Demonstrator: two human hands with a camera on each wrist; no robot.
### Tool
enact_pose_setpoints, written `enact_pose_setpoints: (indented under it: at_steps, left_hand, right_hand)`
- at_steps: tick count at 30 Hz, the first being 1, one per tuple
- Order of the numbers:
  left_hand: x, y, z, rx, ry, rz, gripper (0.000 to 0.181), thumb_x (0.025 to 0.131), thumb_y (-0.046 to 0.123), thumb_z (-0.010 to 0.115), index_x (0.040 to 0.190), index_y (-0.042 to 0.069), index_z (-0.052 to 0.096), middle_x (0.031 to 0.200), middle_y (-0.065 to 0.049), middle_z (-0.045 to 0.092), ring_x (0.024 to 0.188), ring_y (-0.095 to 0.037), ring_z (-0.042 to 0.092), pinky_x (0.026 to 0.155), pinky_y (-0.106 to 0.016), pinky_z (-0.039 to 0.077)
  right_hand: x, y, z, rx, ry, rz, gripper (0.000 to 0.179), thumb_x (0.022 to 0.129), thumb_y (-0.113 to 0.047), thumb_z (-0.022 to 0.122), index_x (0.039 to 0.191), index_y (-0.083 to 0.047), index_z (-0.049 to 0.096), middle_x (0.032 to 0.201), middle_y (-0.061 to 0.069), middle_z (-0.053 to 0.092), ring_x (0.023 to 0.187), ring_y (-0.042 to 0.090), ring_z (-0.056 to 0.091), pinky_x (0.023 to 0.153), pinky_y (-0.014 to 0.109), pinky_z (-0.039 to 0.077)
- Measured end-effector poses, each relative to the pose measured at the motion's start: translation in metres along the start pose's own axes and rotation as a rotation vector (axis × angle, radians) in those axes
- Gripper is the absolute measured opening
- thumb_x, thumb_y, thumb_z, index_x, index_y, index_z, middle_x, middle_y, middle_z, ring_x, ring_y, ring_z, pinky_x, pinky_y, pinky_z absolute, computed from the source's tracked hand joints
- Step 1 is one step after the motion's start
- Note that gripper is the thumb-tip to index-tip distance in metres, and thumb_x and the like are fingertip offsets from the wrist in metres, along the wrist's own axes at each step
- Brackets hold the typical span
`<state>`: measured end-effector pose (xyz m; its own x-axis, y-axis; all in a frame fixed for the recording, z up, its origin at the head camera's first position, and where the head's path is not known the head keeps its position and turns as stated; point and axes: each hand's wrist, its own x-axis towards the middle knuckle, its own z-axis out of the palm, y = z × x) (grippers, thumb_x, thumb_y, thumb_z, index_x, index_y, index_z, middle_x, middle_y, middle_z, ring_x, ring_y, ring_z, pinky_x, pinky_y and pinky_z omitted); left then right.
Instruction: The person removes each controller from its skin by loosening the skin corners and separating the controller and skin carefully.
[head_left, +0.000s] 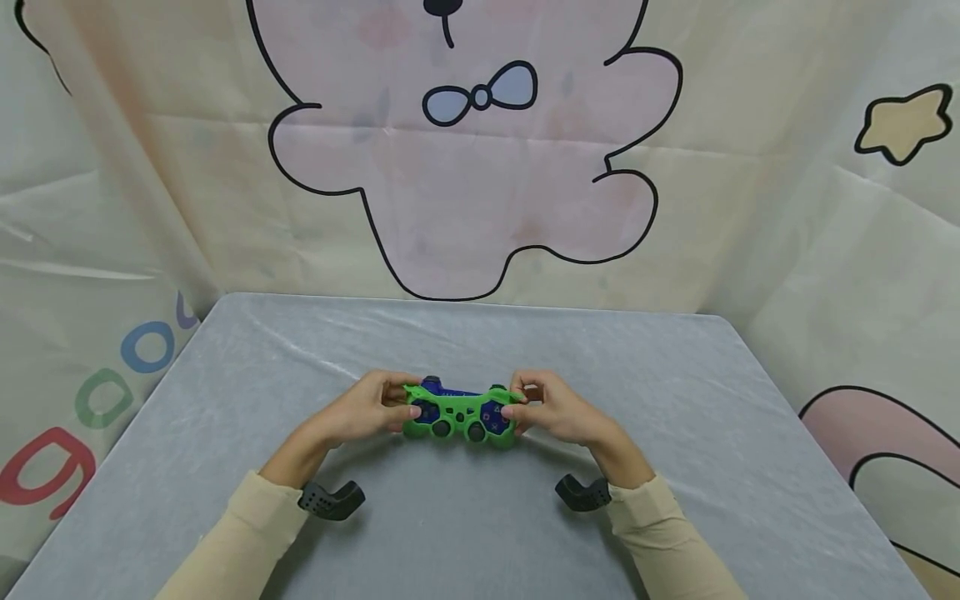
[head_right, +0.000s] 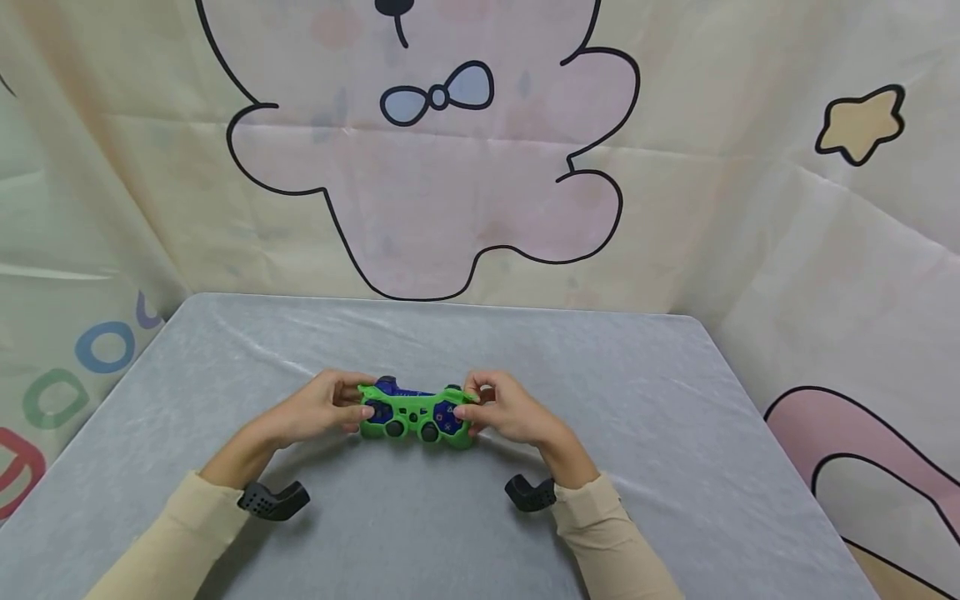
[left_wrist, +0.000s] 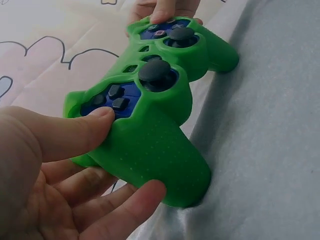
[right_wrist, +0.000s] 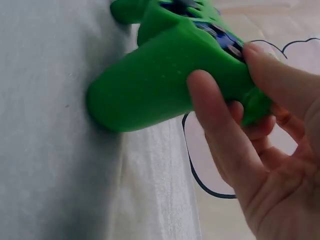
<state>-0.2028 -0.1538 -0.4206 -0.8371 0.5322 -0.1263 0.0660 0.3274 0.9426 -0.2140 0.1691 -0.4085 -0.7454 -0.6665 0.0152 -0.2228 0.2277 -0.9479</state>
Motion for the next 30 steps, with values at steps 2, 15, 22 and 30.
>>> enact_pose_setpoints:
  at_steps: [2, 15, 22, 30]
  left_hand:
    - [0.0, -0.001, 0.0, -0.01, 0.009, -0.013, 0.057, 0.099, 0.01, 0.063, 0.146, -0.013, 0.041, 0.129, -0.029, 0.065, 0.108, -0.024, 0.07, 0.082, -0.036, 0.062]
    - [0.002, -0.001, 0.003, -0.094, 0.072, -0.074, 0.056, 0.102, 0.011, 0.059, 0.148, -0.012, 0.039, 0.134, -0.029, 0.062, 0.114, -0.026, 0.068, 0.085, -0.04, 0.062]
    - [0.004, 0.001, 0.004, -0.126, 0.107, -0.108, 0.051, 0.101, 0.012, 0.06, 0.146, -0.008, 0.045, 0.127, -0.024, 0.068, 0.107, -0.02, 0.069, 0.084, -0.039, 0.062]
    - [0.004, 0.0, 0.004, -0.129, 0.099, -0.114, 0.05, 0.102, 0.012, 0.059, 0.146, -0.007, 0.045, 0.126, -0.025, 0.068, 0.104, -0.02, 0.07, 0.082, -0.037, 0.062]
  right_hand:
    - [0.001, 0.001, 0.001, -0.026, 0.043, -0.01, 0.029, 0.096, 0.001, 0.063, 0.079, 0.002, 0.04, 0.082, 0.004, 0.045, 0.076, 0.015, 0.069, 0.067, 0.048, 0.062]
    - [0.004, 0.002, 0.01, -0.128, 0.208, 0.106, 0.018, 0.095, -0.003, 0.069, 0.107, 0.002, 0.057, 0.125, 0.026, 0.06, 0.099, 0.028, 0.075, 0.075, 0.04, 0.063]
    - [0.005, 0.001, 0.011, -0.147, 0.264, 0.096, 0.031, 0.092, -0.002, 0.071, 0.111, -0.001, 0.047, 0.128, 0.027, 0.062, 0.104, 0.037, 0.073, 0.08, 0.035, 0.062]
    - [0.006, 0.002, 0.016, -0.238, 0.149, 0.127, 0.045, 0.099, -0.016, 0.066, 0.137, -0.012, 0.042, 0.144, 0.025, 0.052, 0.109, 0.03, 0.07, 0.087, 0.036, 0.059]
